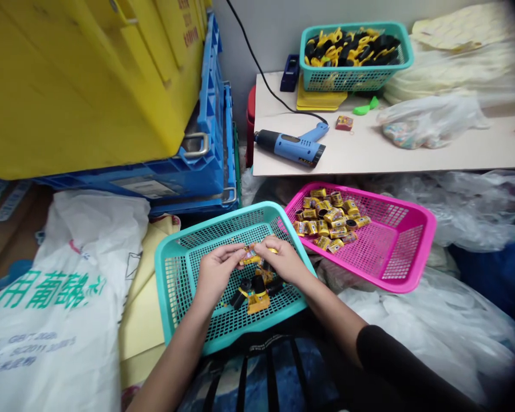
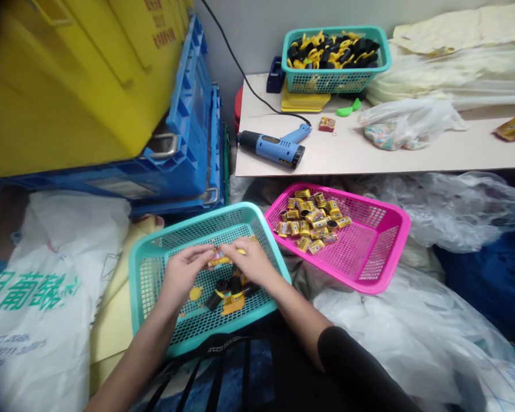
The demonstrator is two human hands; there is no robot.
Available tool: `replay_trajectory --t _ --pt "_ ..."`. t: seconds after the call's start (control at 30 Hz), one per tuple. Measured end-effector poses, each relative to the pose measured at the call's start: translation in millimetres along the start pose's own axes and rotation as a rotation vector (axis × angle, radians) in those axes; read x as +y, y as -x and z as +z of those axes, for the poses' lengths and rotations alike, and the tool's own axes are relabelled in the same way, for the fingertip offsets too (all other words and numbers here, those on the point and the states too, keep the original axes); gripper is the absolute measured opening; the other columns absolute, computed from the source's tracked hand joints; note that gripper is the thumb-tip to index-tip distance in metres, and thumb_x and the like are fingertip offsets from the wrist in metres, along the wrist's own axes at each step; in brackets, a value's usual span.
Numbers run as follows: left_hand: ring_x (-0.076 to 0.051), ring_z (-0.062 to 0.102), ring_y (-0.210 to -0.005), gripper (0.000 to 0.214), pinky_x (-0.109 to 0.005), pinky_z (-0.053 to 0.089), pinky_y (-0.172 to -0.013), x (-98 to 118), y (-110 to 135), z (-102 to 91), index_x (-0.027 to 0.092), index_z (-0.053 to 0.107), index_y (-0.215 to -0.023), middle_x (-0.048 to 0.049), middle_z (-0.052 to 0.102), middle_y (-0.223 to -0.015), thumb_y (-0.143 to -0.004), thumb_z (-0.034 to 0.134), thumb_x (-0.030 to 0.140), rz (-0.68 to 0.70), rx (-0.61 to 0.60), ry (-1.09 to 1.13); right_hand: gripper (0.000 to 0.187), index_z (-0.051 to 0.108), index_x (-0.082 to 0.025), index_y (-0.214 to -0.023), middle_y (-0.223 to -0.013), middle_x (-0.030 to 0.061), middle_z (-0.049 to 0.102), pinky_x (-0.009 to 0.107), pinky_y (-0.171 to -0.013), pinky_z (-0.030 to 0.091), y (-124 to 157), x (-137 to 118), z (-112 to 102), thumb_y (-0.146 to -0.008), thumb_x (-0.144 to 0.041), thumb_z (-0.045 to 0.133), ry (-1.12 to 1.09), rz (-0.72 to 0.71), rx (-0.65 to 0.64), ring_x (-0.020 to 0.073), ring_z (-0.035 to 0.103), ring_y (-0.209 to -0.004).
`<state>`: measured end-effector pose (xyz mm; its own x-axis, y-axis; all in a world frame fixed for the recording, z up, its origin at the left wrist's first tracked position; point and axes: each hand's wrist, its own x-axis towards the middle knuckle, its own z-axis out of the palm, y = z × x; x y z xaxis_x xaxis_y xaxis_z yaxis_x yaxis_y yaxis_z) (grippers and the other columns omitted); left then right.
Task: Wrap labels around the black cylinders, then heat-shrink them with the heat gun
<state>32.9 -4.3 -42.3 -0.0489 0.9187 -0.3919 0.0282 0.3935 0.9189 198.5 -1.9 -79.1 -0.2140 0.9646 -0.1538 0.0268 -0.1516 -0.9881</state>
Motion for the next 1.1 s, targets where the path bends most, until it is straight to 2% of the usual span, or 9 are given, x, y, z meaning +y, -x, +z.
replay_trajectory --t 0.07,0.17,0.23,0.4,0.6,0.73,0.9,1.0,1.1 --pt "-0.013 0.064 -0.058 0.029 -0.026 0.054 -0.057 -1 0 -2.4 0.016 0.075 -0.081 -0.0040 0.075 -0.073 -0.062 0.082 0.036 0.001 0.042 0.009 0.043 0.054 -0.018 -0.067 -0.065 -0.0002 0.049 0.026 -0.059 0.036 1 -1 -3 -0.084 -0.057 0.049 -0.252 0.111 -0.003 0.0125 0.046 -0.062" --pt "-0.015 0.067 -0.062 0.027 -0.027 0.055 -0.059 -3 -1 -5.4 0.017 0.076 -0.081 -0.0046 0.076 -0.076 -0.062 0.082 0.036 0.017 0.084 0.024 0.024 0.053 -0.020 -0.077 -0.072 0.0000 0.050 0.023 -0.051 0.033 3 -4 -10 -0.075 -0.043 0.057 -0.682 0.215 0.016 0.0122 0.046 -0.063" --pt "-0.018 0.069 -0.073 0.027 -0.028 0.056 -0.065 -5 -1 -6.1 0.018 0.076 -0.080 -0.0060 0.077 -0.082 -0.062 0.082 0.036 0.041 0.105 0.034 0.024 0.055 -0.020 -0.084 -0.080 0.0004 0.053 0.022 -0.055 0.039 5 -7 -16 -0.066 -0.031 0.065 -0.771 0.199 0.022 0.0124 0.051 -0.070" --pt "-0.023 0.069 -0.096 0.029 -0.031 0.057 -0.076 -3 1 -3.9 0.018 0.076 -0.081 -0.0097 0.076 -0.101 -0.063 0.082 0.039 0.060 0.084 0.064 0.040 0.060 -0.021 -0.100 -0.094 0.0022 0.062 0.025 -0.072 0.051 6 -8 -24 -0.067 -0.035 0.079 -0.553 0.102 0.043 0.0121 0.059 -0.080" --pt "-0.023 0.070 -0.093 0.026 -0.032 0.058 -0.076 4 5 -4.2 0.019 0.077 -0.082 -0.0081 0.076 -0.099 -0.067 0.080 0.040 0.091 0.055 0.059 0.037 0.066 -0.019 -0.094 -0.082 0.0014 0.065 0.024 -0.060 0.049 4 -2 -25 -0.068 -0.042 0.079 -0.349 0.114 -0.033 0.0104 0.058 -0.068" --pt "-0.023 0.070 -0.093 0.025 -0.034 0.057 -0.081 6 8 -4.0 0.019 0.077 -0.081 -0.0084 0.076 -0.098 -0.067 0.081 0.040 0.089 -0.006 0.008 0.038 0.066 -0.018 -0.092 -0.075 0.0004 0.063 0.025 -0.059 0.047 3 1 -24 -0.067 -0.043 0.079 -0.310 0.126 -0.055 0.0098 0.056 -0.062" --pt "-0.021 0.070 -0.086 0.030 -0.032 0.058 -0.075 8 10 1.2 0.019 0.075 -0.085 -0.0071 0.076 -0.097 -0.066 0.081 0.041 0.048 -0.090 0.037 0.038 0.064 -0.020 -0.096 -0.082 0.0004 0.062 0.027 -0.066 0.048 7 4 -13 -0.067 -0.039 0.080 -0.259 0.056 0.052 0.0121 0.057 -0.071" --pt "-0.019 0.070 -0.086 0.029 -0.030 0.058 -0.077 11 10 2.4 0.020 0.074 -0.088 -0.0057 0.075 -0.095 -0.064 0.084 0.033 0.048 -0.139 0.048 0.038 0.064 -0.021 -0.095 -0.087 0.0014 0.062 0.030 -0.074 0.049 10 5 -5 -0.065 -0.037 0.081 -0.248 0.005 0.081 0.0143 0.059 -0.078" --pt "-0.018 0.069 -0.084 0.028 -0.030 0.057 -0.080 11 12 1.7 0.019 0.074 -0.084 -0.0048 0.075 -0.090 -0.060 0.086 0.024 0.050 -0.182 0.071 0.035 0.065 -0.022 -0.090 -0.092 0.0018 0.061 0.029 -0.080 0.047 13 6 0 -0.064 -0.040 0.082 -0.344 -0.044 0.069 0.0153 0.059 -0.086"
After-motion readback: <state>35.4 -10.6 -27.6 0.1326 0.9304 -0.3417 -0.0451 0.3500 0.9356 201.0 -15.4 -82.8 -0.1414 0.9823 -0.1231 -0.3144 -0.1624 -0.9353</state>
